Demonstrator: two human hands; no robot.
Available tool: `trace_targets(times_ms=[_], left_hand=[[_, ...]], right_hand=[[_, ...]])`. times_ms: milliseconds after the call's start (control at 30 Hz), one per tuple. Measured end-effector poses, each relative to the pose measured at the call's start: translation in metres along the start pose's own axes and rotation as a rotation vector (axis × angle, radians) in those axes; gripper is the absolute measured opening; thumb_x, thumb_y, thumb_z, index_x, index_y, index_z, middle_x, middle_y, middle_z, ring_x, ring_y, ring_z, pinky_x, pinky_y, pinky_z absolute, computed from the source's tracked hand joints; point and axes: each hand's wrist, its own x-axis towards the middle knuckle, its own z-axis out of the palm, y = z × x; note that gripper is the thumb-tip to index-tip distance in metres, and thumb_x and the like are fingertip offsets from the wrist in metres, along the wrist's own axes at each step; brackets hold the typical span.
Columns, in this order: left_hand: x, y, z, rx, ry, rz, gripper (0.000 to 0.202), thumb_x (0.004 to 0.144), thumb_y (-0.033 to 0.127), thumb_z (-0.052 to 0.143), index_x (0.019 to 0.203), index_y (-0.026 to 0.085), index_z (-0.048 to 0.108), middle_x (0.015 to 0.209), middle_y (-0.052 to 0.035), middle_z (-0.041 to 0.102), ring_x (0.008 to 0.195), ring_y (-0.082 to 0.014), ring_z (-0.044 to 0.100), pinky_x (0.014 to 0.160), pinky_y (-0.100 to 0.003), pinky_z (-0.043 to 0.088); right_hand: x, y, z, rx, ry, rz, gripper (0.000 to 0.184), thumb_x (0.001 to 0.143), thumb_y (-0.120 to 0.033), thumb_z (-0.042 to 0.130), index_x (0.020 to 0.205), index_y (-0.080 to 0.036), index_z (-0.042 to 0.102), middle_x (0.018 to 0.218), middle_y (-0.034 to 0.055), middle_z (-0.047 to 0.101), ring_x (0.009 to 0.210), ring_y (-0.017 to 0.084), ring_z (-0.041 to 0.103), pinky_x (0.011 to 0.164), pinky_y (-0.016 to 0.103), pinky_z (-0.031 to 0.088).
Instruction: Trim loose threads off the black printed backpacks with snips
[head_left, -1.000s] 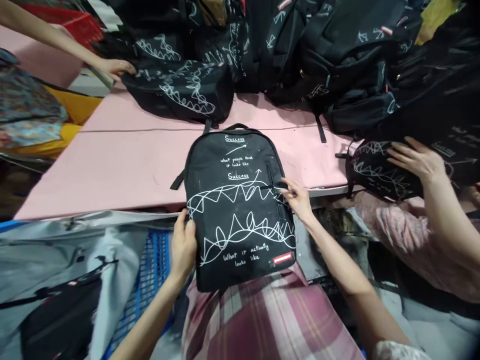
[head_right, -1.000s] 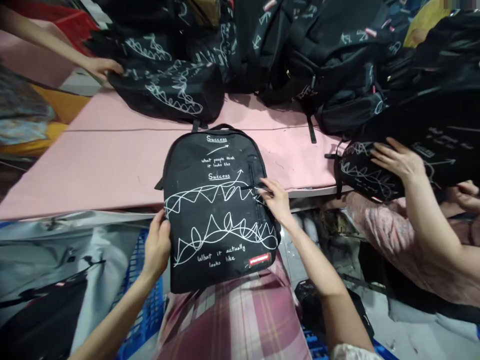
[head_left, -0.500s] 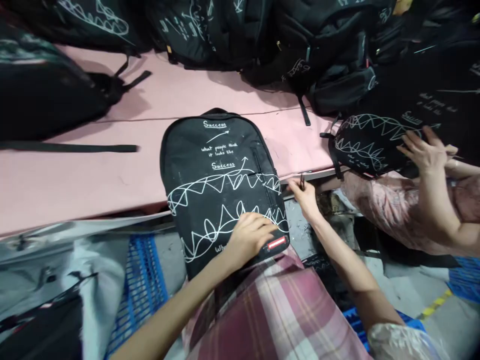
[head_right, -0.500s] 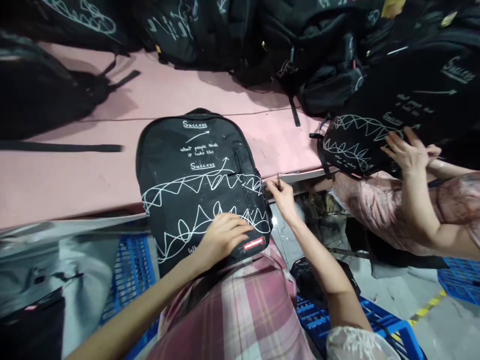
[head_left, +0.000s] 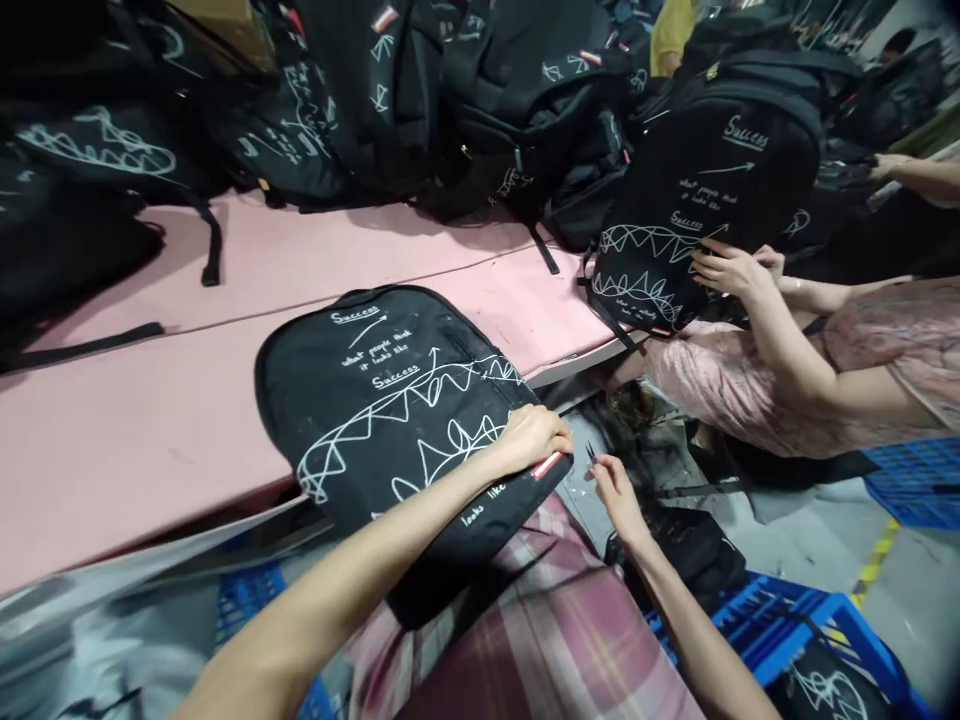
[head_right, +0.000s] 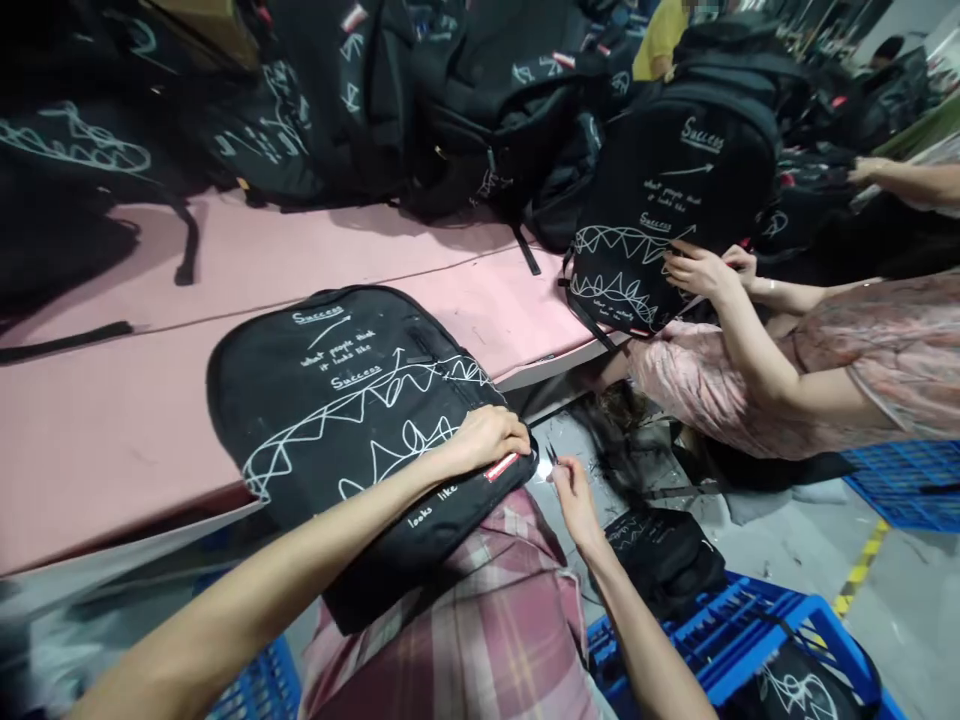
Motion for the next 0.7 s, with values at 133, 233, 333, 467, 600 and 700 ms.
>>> trace_targets(times_ms=[133, 233, 333, 467, 600, 700], left_hand=[[0.019, -0.002, -0.006, -0.040, -0.150, 0.072, 0.012, 0.076, 0.032, 0.060, 0.078, 0.029, 0.072, 0.076, 0.0037, 0.071, 0.074, -0.0143, 0.063, 0.062, -0.019, 0.039], [0.023, -0.002, -0.013, -0.050, -0.212, 0.108, 0.013, 0.077, 0.027, 0.059, 0.078, 0.028, 0.072, 0.081, 0.0039, 0.072, 0.077, -0.0129, 0.064, 0.065, -0.018, 0.039], [0.023, 0.000, -0.017, -0.039, -0.231, 0.120, 0.016, 0.078, 0.023, 0.056, 0.079, 0.026, 0.072, 0.085, 0.0024, 0.072, 0.079, -0.0136, 0.064, 0.066, -0.018, 0.039], [0.024, 0.003, -0.018, -0.023, -0.228, 0.123, 0.017, 0.077, 0.022, 0.055, 0.078, 0.026, 0.072, 0.082, 0.0020, 0.072, 0.076, -0.0141, 0.064, 0.063, -0.019, 0.038], [0.024, 0.002, -0.018, -0.028, -0.224, 0.112, 0.017, 0.076, 0.025, 0.056, 0.081, 0.026, 0.072, 0.083, 0.0018, 0.072, 0.077, -0.0143, 0.064, 0.063, -0.019, 0.039], [0.024, 0.000, -0.018, -0.041, -0.233, 0.104, 0.016, 0.075, 0.027, 0.057, 0.081, 0.027, 0.072, 0.084, 0.0025, 0.071, 0.077, -0.0134, 0.064, 0.063, -0.018, 0.039]], right_hand=[[-0.009, -0.016, -0.012, -0.082, -0.107, -0.057, 0.027, 0.078, -0.042, 0.055, 0.090, -0.017, 0.058, 0.080, 0.0022, 0.063, 0.076, 0.018, 0.057, 0.072, 0.029, 0.043], [-0.018, -0.021, -0.009, -0.150, -0.144, -0.042, 0.026, 0.080, -0.040, 0.054, 0.090, -0.017, 0.061, 0.083, 0.0033, 0.065, 0.078, 0.019, 0.059, 0.073, 0.030, 0.043], [-0.022, -0.024, 0.000, -0.191, -0.096, -0.012, 0.028, 0.080, -0.040, 0.054, 0.092, -0.017, 0.062, 0.086, 0.0056, 0.067, 0.081, 0.021, 0.061, 0.075, 0.031, 0.044], [-0.021, -0.029, 0.005, -0.269, -0.069, -0.037, 0.032, 0.082, -0.043, 0.049, 0.092, -0.016, 0.063, 0.084, 0.0065, 0.068, 0.078, 0.021, 0.061, 0.072, 0.031, 0.043], [-0.025, -0.030, 0.002, -0.312, -0.058, -0.081, 0.032, 0.082, -0.043, 0.049, 0.094, -0.017, 0.064, 0.077, 0.0045, 0.068, 0.069, 0.019, 0.061, 0.067, 0.029, 0.043], [-0.029, -0.027, 0.002, -0.314, -0.043, -0.071, 0.030, 0.083, -0.041, 0.049, 0.093, -0.016, 0.063, 0.072, 0.0038, 0.068, 0.068, 0.020, 0.061, 0.067, 0.029, 0.042]])
